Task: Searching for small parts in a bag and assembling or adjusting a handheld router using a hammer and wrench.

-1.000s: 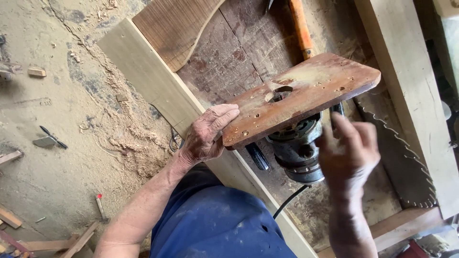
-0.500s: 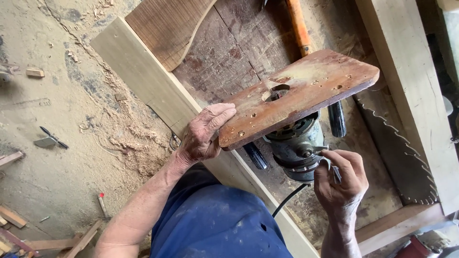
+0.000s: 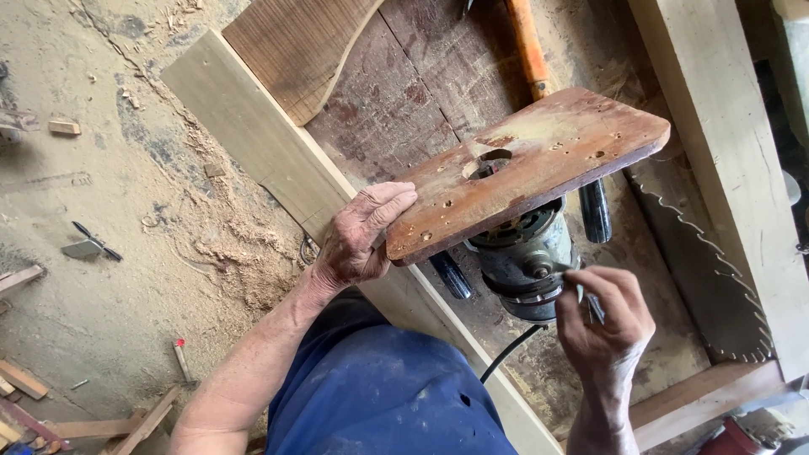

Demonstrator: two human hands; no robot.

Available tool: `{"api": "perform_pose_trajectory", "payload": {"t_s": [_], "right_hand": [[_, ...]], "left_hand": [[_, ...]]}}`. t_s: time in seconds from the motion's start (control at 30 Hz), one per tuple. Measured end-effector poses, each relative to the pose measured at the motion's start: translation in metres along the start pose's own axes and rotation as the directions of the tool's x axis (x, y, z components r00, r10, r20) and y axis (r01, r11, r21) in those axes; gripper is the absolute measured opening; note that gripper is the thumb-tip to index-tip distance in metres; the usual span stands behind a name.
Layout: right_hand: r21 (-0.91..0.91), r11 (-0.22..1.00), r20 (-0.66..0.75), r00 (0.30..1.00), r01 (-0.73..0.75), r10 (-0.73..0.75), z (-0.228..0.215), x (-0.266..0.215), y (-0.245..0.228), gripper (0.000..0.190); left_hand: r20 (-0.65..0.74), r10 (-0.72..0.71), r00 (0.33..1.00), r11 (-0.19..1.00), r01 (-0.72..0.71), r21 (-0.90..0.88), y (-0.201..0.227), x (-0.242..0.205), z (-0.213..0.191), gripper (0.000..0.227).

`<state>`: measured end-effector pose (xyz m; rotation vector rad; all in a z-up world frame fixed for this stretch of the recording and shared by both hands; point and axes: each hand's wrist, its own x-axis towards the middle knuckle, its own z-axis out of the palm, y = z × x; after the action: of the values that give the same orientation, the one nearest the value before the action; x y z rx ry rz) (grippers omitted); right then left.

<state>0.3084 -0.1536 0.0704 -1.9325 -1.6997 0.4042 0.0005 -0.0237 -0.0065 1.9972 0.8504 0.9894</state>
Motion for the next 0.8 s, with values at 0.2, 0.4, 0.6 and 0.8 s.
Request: {"api": "perform_pose_trajectory", "payload": {"t_s": [0.2,0.4,0.6,0.8], "right_hand": [[0.063,0.996,0.27,0.959,0.07,-0.084,0.013,-0.021,-0.027,0.018],[0.032,0.944,0.11,0.938,0.329,-0.33,0.027,0.01,-0.044,0.03],[0.03,0.964,0.591,0.773,0.265,-0.231,-0.016,0.065,-0.059,0.041],[-0.152,0.83,0.617,0.707,0.537,-0.344,-0.012,0.07,-0.043,0.023]], "left_hand": [[-0.039,0.033,0.999,0.999,-0.032,0.027,-0.006,-0.004,0.005,0.04],[-0.062,0.026,0.998,1.0,-0.026,-0.008,-0.004,0.0,0.002,0.045],[-0.036,0.033,0.999,0.999,-0.033,0.0,-0.008,-0.008,0.006,0.046],[-0.029,0.036,0.999,0.998,-0.035,0.049,0.0,0.0,0.0,0.038]]}}
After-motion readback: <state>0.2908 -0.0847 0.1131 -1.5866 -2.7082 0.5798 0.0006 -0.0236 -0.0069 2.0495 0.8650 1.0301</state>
